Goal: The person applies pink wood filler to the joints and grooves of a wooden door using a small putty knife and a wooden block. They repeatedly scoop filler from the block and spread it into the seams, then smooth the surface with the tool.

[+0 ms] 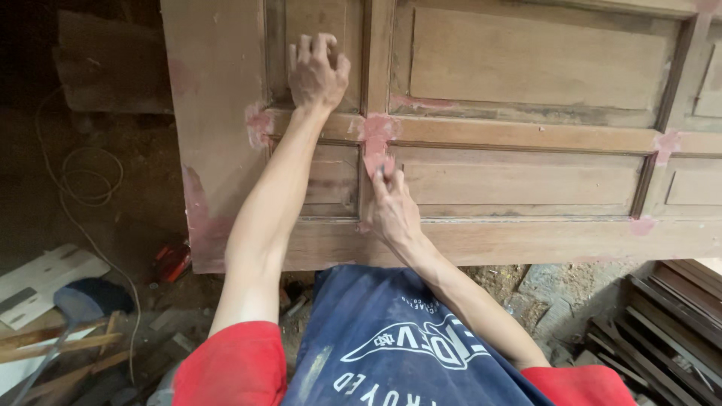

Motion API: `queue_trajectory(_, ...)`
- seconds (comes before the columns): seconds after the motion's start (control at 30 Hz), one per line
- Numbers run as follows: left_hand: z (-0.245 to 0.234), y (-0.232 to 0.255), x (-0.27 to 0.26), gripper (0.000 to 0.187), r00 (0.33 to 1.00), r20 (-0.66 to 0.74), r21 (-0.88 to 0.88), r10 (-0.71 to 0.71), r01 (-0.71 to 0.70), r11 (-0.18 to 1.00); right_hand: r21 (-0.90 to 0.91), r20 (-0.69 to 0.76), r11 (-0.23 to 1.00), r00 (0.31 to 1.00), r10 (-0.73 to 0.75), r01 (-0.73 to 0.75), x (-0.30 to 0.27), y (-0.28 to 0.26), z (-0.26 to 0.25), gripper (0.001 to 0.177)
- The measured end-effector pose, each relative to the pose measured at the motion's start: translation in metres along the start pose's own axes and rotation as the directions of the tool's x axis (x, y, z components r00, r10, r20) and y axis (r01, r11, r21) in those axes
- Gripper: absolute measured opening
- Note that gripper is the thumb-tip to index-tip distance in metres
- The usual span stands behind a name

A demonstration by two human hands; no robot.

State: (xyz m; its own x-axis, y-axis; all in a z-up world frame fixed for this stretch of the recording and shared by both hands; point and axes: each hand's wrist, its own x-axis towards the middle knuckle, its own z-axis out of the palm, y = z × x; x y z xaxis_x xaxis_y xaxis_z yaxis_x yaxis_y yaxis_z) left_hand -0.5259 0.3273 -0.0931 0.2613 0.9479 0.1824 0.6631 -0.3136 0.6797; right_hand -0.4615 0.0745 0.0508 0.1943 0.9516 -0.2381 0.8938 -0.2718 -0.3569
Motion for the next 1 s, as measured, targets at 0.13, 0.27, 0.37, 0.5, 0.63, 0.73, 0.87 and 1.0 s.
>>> queue_trajectory(0.13, -0.024, 0.003, -0.024, 0.007, 0.987, -0.156, -0.249, 0.026, -0.064, 0.966, 0.071, 0.110, 0.986, 0.984, 0.142, -0.150, 0.002, -0.006, -0.023, 0.036)
queue_trajectory(0.27, -0.070, 0.019, -0.077, 0.009, 0.951, -0.273, -0.373, -0.145, 0.034, 0.927, 0.093, -0.049, 0.996, 0.999, 0.006, -0.001, 0.038, -0.003, -0.030, 0.038)
queue_trajectory(0.37, -0.101, 0.044, -0.125, 0.011, 0.922, -0.301, -0.374, -0.242, 0.119, 0.920, 0.019, 0.160, 0.998, 0.985, 0.057, -0.061, 0.040, -0.003, -0.022, 0.027)
queue_trajectory(0.5, -0.121, 0.071, -0.185, 0.006, 0.919, -0.310, -0.391, -0.242, 0.109, 0.914, -0.029, 0.206, 1.000, 0.978, 0.014, -0.008, 0.020, 0.011, -0.013, 0.027)
queue_trajectory(0.63, -0.125, 0.082, -0.227, 0.005, 0.908, -0.350, -0.357, -0.230, 0.098, 0.929, 0.069, 0.219, 0.982, 0.958, -0.188, 0.177, 0.007, 0.025, -0.020, 0.018)
queue_trajectory(0.73, -0.122, 0.083, -0.249, 0.005, 0.914, -0.323, -0.371, -0.247, 0.118, 0.921, 0.140, 0.177, 0.970, 0.959, -0.222, 0.199, -0.008, 0.028, -0.030, 0.024)
queue_trajectory(0.87, -0.109, 0.081, -0.266, 0.006, 0.913, -0.302, -0.308, -0.273, 0.178, 0.935, 0.174, 0.050, 0.972, 0.984, -0.168, 0.157, -0.014, 0.025, -0.028, 0.027)
queue_trajectory(1.0, -0.105, 0.079, -0.269, 0.007, 0.929, -0.273, -0.230, -0.250, 0.189, 0.955, 0.169, -0.040, 0.978, 0.993, -0.114, 0.119, 0.003, 0.019, -0.018, 0.034)
